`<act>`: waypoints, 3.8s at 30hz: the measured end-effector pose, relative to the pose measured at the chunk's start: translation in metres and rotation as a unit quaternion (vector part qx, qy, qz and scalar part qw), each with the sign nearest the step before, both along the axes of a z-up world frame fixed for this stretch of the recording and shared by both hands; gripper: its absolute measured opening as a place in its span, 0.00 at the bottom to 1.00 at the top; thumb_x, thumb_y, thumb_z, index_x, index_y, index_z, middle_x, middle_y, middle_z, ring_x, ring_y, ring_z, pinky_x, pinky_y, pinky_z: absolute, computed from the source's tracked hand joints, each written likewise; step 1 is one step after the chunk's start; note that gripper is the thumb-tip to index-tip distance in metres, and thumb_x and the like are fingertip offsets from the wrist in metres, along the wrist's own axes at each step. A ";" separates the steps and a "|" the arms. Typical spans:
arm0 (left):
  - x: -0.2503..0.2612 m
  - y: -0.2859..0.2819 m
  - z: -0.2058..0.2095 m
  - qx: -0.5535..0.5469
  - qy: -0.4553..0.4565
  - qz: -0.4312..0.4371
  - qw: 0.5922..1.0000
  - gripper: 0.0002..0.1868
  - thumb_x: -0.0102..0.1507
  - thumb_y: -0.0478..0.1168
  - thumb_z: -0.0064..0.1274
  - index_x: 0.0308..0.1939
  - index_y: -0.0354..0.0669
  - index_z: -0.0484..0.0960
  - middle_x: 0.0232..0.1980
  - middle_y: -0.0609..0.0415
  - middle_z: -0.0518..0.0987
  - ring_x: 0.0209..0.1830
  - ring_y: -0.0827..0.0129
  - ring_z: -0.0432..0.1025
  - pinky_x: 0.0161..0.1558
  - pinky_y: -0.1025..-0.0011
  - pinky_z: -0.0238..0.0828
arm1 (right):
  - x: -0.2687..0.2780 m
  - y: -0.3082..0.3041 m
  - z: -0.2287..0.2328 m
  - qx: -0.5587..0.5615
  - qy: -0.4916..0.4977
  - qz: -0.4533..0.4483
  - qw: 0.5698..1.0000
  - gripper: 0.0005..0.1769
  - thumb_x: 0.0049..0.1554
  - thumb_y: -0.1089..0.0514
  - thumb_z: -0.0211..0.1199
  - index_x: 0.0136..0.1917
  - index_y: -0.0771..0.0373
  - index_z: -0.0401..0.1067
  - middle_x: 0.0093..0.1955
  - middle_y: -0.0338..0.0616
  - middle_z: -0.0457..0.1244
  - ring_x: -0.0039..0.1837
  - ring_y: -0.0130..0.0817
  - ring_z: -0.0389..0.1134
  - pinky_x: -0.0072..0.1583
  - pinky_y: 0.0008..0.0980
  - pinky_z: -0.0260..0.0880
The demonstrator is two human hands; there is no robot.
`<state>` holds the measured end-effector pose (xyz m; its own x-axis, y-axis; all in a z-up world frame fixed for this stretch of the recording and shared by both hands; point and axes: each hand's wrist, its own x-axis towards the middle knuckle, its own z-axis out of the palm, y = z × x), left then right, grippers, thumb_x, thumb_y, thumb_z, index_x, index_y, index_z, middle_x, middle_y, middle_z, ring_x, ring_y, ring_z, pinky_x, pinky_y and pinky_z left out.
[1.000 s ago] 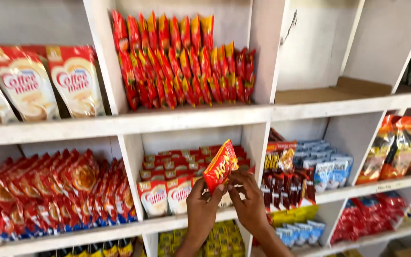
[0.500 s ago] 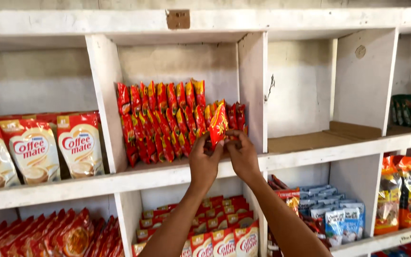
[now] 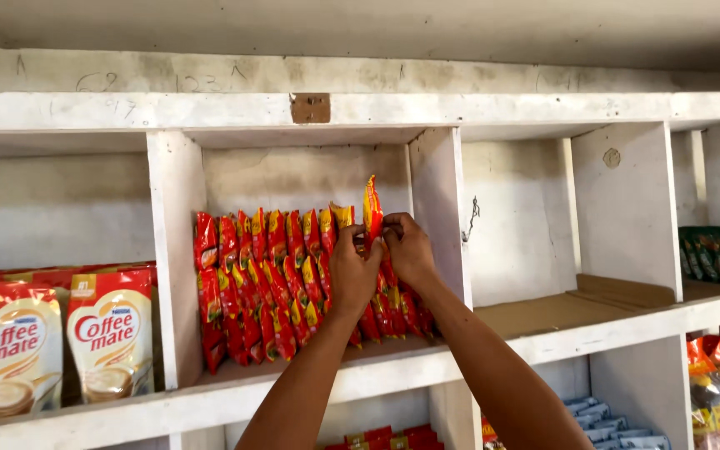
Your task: Restocking instant noodle packets from a cardboard box onto a store shelf.
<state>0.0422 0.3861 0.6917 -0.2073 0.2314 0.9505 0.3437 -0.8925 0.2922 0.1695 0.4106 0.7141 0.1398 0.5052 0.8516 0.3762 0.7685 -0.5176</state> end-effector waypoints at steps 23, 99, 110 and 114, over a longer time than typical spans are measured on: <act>-0.022 0.054 -0.002 -0.022 0.135 0.217 0.966 0.20 0.63 0.33 0.50 0.60 0.40 0.78 0.56 0.43 0.81 0.53 0.48 0.77 0.52 0.52 0.74 | -0.009 0.100 0.052 -0.028 -0.179 -0.125 0.976 0.16 0.55 0.60 0.61 0.57 0.62 0.75 0.52 0.58 0.70 0.52 0.50 0.74 0.55 0.41 0.72; -0.023 0.043 -0.003 -0.063 0.167 0.329 0.927 0.16 0.63 0.35 0.50 0.54 0.36 0.76 0.51 0.46 0.83 0.46 0.48 0.76 0.38 0.53 0.78 | -0.006 0.073 0.025 -0.075 -0.224 -0.034 0.971 0.21 0.58 0.59 0.59 0.64 0.67 0.70 0.49 0.56 0.72 0.49 0.41 0.76 0.52 0.37 0.74; -0.022 0.047 -0.009 -0.048 0.169 0.322 0.930 0.16 0.63 0.37 0.53 0.54 0.37 0.77 0.50 0.47 0.83 0.46 0.49 0.77 0.41 0.53 0.78 | -0.005 0.081 0.022 -0.059 -0.227 -0.103 0.967 0.18 0.60 0.58 0.55 0.60 0.67 0.74 0.50 0.62 0.70 0.52 0.52 0.73 0.57 0.43 0.71; -0.022 0.045 -0.009 0.008 0.153 0.312 0.938 0.14 0.63 0.37 0.54 0.52 0.39 0.78 0.50 0.48 0.83 0.45 0.50 0.77 0.41 0.54 0.78 | -0.009 0.069 0.024 -0.033 -0.192 -0.104 0.975 0.18 0.60 0.59 0.53 0.62 0.68 0.72 0.50 0.60 0.71 0.52 0.50 0.73 0.58 0.42 0.71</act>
